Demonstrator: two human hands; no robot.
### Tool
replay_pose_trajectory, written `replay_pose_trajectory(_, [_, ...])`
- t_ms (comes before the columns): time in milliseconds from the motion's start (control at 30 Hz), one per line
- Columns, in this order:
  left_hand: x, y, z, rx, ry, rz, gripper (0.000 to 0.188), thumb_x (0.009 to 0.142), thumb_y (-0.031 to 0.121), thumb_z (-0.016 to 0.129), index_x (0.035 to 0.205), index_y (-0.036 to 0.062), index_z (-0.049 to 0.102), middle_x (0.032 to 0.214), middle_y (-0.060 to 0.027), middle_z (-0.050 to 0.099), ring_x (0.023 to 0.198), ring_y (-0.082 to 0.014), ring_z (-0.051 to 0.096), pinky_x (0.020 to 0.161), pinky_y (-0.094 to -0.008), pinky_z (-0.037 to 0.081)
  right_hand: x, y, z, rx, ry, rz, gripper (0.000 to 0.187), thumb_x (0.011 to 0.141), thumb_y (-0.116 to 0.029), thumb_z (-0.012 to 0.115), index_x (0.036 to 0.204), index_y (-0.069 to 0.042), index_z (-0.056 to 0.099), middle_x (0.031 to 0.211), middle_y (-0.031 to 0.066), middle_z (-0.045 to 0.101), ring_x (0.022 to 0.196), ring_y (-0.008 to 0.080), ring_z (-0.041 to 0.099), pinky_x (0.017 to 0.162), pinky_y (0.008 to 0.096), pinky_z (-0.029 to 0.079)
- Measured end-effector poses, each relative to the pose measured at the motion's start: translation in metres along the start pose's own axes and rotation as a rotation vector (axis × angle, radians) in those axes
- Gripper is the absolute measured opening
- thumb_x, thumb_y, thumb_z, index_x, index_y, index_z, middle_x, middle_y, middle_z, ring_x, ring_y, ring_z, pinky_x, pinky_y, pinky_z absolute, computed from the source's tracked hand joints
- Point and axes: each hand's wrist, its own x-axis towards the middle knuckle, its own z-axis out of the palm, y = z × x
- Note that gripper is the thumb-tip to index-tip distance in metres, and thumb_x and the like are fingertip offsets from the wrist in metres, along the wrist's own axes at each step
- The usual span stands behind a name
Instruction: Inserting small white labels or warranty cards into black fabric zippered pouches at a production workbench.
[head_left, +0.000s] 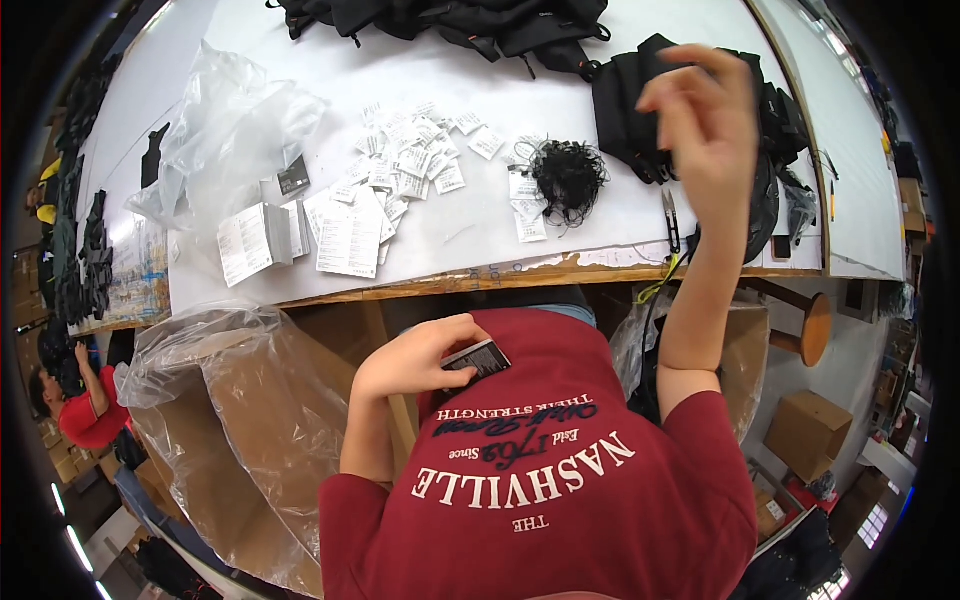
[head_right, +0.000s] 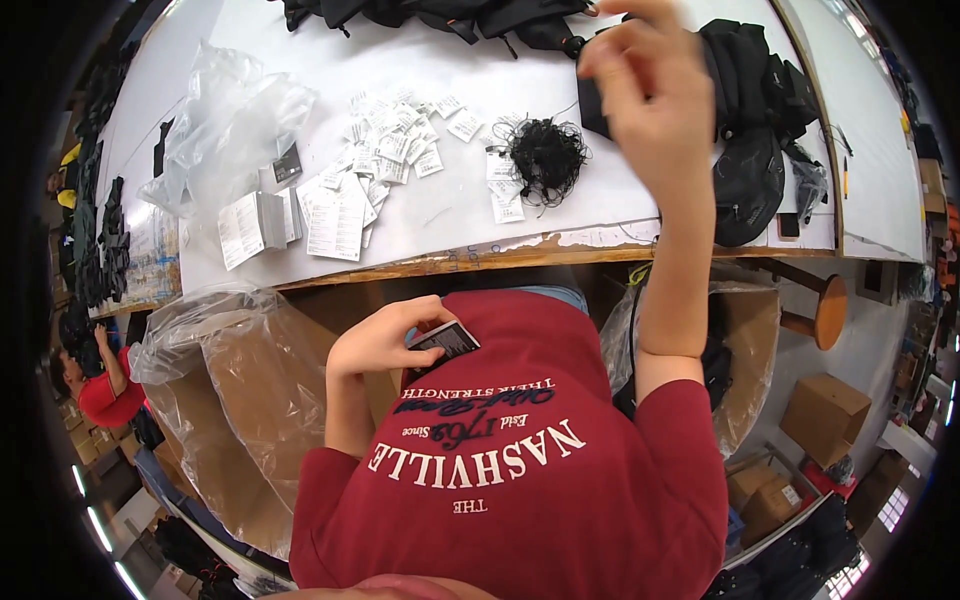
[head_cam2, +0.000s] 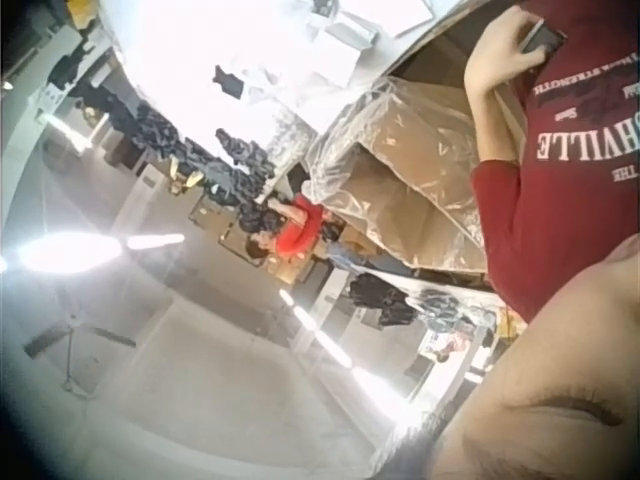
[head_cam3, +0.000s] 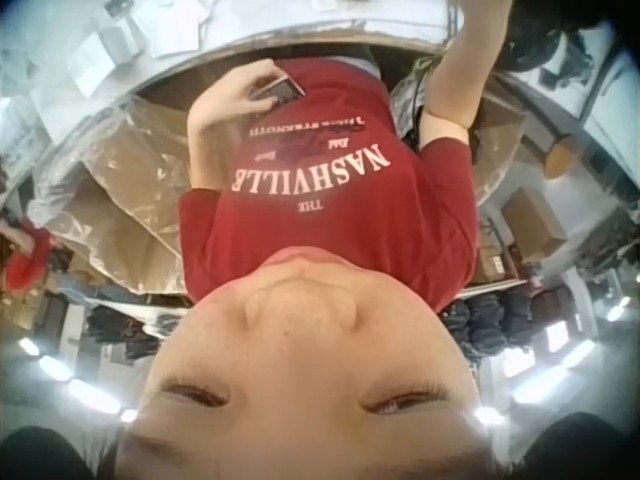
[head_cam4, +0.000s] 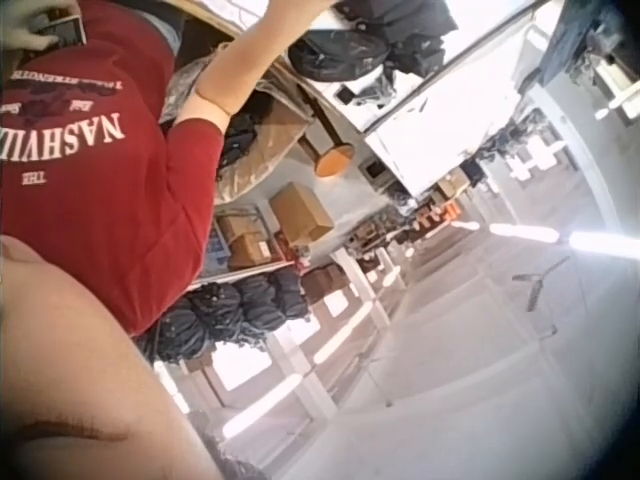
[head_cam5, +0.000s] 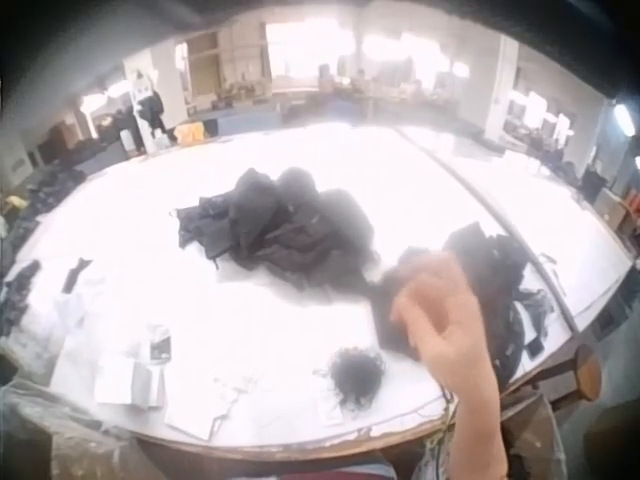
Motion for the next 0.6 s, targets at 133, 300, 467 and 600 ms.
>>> replay_pose_trajectory(133, [0.005,0.014,-0.007,0.176,-0.120,0.043,0.029,0.076,0.015,0.067,0.100,0.0014,0.061,0.086,-0.0128,0.056,0.082,-0.0307,0.058,0.073,-0.0357,0.048,-0.015,0.011,0.007,-0.340,-0.385,0.090,0.018,0.090,-0.002,0.054,0.108,-0.005,0.052,0.077,0.0008,0.063,0.057,0.0053,0.052,0.054,0.0190,0.041])
replay_pose_trajectory(300, [0.019,0.031,-0.010,0.104,0.343,0.106,0.022,0.078,0.006,0.068,0.099,0.0025,0.065,0.081,-0.0085,0.054,0.070,-0.0204,0.055,0.064,-0.0298,0.045,-0.037,0.004,0.013,0.176,0.091,0.171,0.010,0.091,0.000,0.052,0.099,-0.001,0.048,0.076,0.0062,0.061,0.062,0.0079,0.054,0.055,0.0218,0.044])
replay_pose_trajectory(467, [0.043,0.042,0.004,-0.035,0.904,0.234,0.022,0.077,0.002,0.071,0.098,-0.0013,0.067,0.084,-0.0062,0.060,0.066,-0.0123,0.053,0.060,-0.0231,0.044,-0.079,-0.014,0.035,0.429,-0.048,0.273,0.017,0.089,0.003,0.053,0.101,-0.002,0.042,0.080,0.0056,0.058,0.068,0.0084,0.055,0.060,0.0217,0.043])
replay_pose_trajectory(600, [0.049,0.059,0.009,0.080,1.030,0.384,0.024,0.074,-0.003,0.073,0.097,0.0006,0.069,0.082,-0.0049,0.060,0.065,-0.0104,0.052,0.058,-0.0221,0.044,-0.106,-0.026,0.054,0.223,-0.193,0.147,0.024,0.086,0.005,0.057,0.103,-0.002,0.041,0.076,0.0045,0.057,0.060,0.0086,0.053,0.053,0.0211,0.041])
